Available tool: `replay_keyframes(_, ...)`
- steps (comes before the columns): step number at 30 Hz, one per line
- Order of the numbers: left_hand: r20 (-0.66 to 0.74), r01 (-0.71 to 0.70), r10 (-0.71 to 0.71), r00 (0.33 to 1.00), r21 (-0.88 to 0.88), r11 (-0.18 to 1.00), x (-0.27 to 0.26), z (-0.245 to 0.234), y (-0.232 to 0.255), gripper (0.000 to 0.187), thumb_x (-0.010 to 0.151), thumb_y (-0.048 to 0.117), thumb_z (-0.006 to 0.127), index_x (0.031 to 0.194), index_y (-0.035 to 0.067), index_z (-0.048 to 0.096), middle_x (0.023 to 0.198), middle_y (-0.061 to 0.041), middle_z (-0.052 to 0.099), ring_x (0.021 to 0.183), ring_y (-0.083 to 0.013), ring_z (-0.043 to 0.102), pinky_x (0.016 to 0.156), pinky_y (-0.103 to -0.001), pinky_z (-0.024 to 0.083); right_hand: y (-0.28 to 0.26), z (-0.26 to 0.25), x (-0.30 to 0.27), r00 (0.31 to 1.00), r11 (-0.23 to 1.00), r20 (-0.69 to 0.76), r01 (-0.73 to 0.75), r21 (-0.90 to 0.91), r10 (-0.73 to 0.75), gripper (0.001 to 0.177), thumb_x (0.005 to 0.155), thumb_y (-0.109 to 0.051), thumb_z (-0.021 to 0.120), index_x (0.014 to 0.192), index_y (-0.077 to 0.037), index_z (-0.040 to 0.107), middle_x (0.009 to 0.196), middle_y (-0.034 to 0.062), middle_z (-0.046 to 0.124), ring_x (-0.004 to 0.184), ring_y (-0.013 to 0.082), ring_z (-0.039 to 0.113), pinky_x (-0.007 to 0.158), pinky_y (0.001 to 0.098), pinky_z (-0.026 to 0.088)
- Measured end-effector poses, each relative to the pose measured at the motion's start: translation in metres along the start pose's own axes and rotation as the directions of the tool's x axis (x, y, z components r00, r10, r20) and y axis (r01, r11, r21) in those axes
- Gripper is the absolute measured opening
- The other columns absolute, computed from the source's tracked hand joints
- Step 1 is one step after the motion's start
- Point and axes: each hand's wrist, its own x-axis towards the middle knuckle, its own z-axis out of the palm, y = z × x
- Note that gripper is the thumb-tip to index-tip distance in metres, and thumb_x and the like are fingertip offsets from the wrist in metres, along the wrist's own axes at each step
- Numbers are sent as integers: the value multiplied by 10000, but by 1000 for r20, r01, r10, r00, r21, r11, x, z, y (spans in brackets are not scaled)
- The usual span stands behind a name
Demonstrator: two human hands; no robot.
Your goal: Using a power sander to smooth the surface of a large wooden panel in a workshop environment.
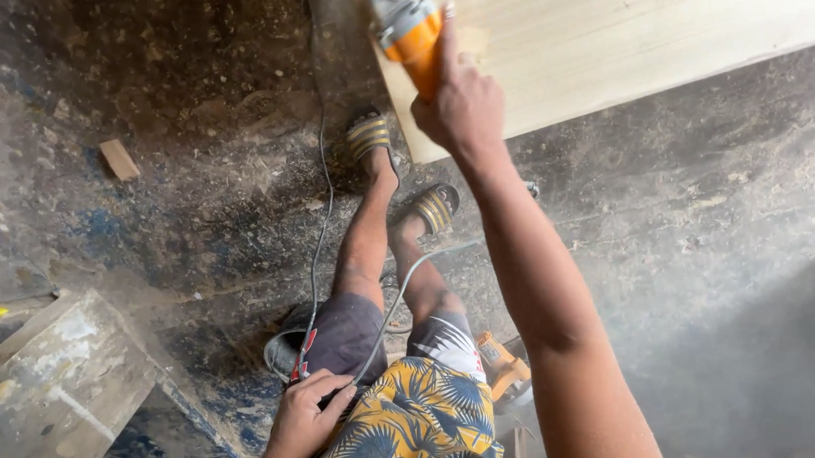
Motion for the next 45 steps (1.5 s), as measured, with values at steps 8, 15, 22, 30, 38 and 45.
replay_keyframes(8, 100, 43, -45, 994, 19, 999, 11, -1, 8, 292, 928, 335, 667, 1041, 113, 820, 937, -4, 801, 847, -165, 766, 735, -329, 602, 70, -51, -39, 992, 988, 75, -96, -124, 106, 1063, 777, -252, 684, 1660, -154, 101, 813, 130, 703, 586, 331, 664, 521, 462, 549)
replay_keyframes(15, 121, 11, -16, 993, 42, 999, 20, -7, 28, 260, 916, 321, 672, 1021, 148, 835, 907, 32, 803, 816, -136, 770, 718, -298, 597, 150, -89, -52, 901, 896, 8, -431, -108, 434, 1026, 790, -298, 708, 1643, -186, 149, 903, 241, 720, 810, 486, 702, 729, 577, 563)
replay_keyframes(22, 171, 62, -73, 983, 69, 996, 21, 0, 23, 268, 920, 326, 665, 1046, 160, 834, 957, 39, 805, 858, -125, 767, 695, -290, 586, 223, -97, -54, 843, 856, -176, -516, -3, 508, 846, 830, -264, 772, 1494, -126, 266, 1001, 287, 656, 898, 458, 665, 731, 575, 565)
replay_keyframes(30, 120, 25, -31, 992, 47, 999, 3, 4, 14, 291, 926, 330, 665, 1035, 109, 822, 937, 4, 803, 858, -167, 769, 749, -317, 586, 109, -33, -69, 945, 938, 3, -324, -123, 327, 1071, 791, -358, 692, 1651, -167, 81, 812, 234, 710, 715, 524, 687, 671, 610, 551)
replay_keyframes(38, 118, 39, -45, 992, 57, 998, -21, 4, -2, 306, 932, 340, 664, 1061, 106, 813, 934, 7, 796, 816, -151, 767, 690, -315, 611, 33, -5, -93, 997, 997, 45, -60, -58, 62, 961, 858, -232, 657, 1652, -116, 129, 824, 41, 657, 464, 123, 505, 375, 269, 426)
replay_keyframes(45, 155, 29, -34, 987, 33, 999, -10, -1, 9, 262, 929, 312, 662, 1026, 132, 825, 942, 15, 805, 847, -153, 773, 725, -309, 589, 102, -30, -96, 988, 975, -22, -154, -161, 153, 1054, 801, -260, 771, 1646, -139, 154, 962, 92, 740, 563, 155, 628, 458, 275, 496)
